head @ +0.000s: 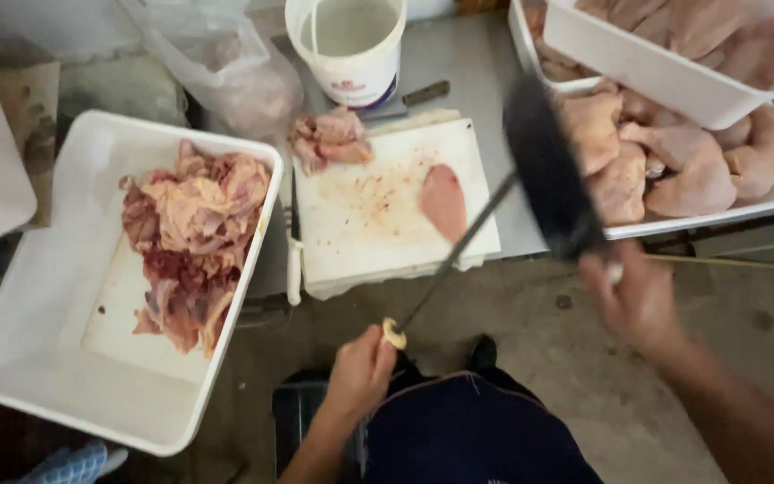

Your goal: Sorting chicken parts into trays and cutting chicken breasts on a cutting board using a knife.

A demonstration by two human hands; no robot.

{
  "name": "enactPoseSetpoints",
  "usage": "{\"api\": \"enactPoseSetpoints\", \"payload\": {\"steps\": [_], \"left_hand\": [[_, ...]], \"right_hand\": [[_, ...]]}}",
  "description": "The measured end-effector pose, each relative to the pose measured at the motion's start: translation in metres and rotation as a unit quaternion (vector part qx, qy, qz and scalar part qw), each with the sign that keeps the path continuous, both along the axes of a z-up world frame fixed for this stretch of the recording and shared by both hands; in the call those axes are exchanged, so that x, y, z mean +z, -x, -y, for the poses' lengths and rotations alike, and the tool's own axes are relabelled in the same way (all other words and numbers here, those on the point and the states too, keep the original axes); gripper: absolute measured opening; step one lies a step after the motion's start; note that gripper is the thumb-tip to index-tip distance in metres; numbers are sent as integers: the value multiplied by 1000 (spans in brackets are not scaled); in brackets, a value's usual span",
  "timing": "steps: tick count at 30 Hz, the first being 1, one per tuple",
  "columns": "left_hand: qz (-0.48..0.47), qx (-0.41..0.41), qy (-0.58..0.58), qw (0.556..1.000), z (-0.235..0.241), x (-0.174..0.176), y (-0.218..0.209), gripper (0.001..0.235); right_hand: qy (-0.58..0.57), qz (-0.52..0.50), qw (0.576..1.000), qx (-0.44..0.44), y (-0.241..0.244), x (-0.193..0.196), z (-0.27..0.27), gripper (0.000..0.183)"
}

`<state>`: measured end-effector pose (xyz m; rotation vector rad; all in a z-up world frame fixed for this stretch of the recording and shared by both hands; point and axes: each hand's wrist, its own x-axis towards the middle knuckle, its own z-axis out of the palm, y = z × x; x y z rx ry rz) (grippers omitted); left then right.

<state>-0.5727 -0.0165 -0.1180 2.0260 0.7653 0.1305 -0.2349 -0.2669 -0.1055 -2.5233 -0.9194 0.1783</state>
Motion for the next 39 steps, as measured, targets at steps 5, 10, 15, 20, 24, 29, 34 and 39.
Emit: {"api": "enactPoseSetpoints", "payload": {"steps": [5,10,15,20,24,29,34,39], "left_hand": [[62,-33,30,997,16,1,-17,37],[26,35,16,999,7,8,-4,29],[43,15,24,999,18,9,-5,33],[73,-8,61,995,29,25,-26,39],[88,27,16,996,18,11,-16,31],[91,12,27,995,18,17,-8,36],[82,-25,-10,996,11,1,-17,31],[97,57,-48,993,-41,-2,-25,30]], "right_hand": [[-92,52,994,4,-1,0,-49,27],[242,-207,946,61,73,-142,111,26],[74,44,994,60,-11,-102,43,25],[-139,17,990,20,1,42,-56,27],[25,31,981,188,35,-167,82,27],[24,-133,986,92,-17,-152,50,37],[-211,-505,831,-93,15,124,-86,25],[-66,-532,843,46,67,40,2,42]]}}
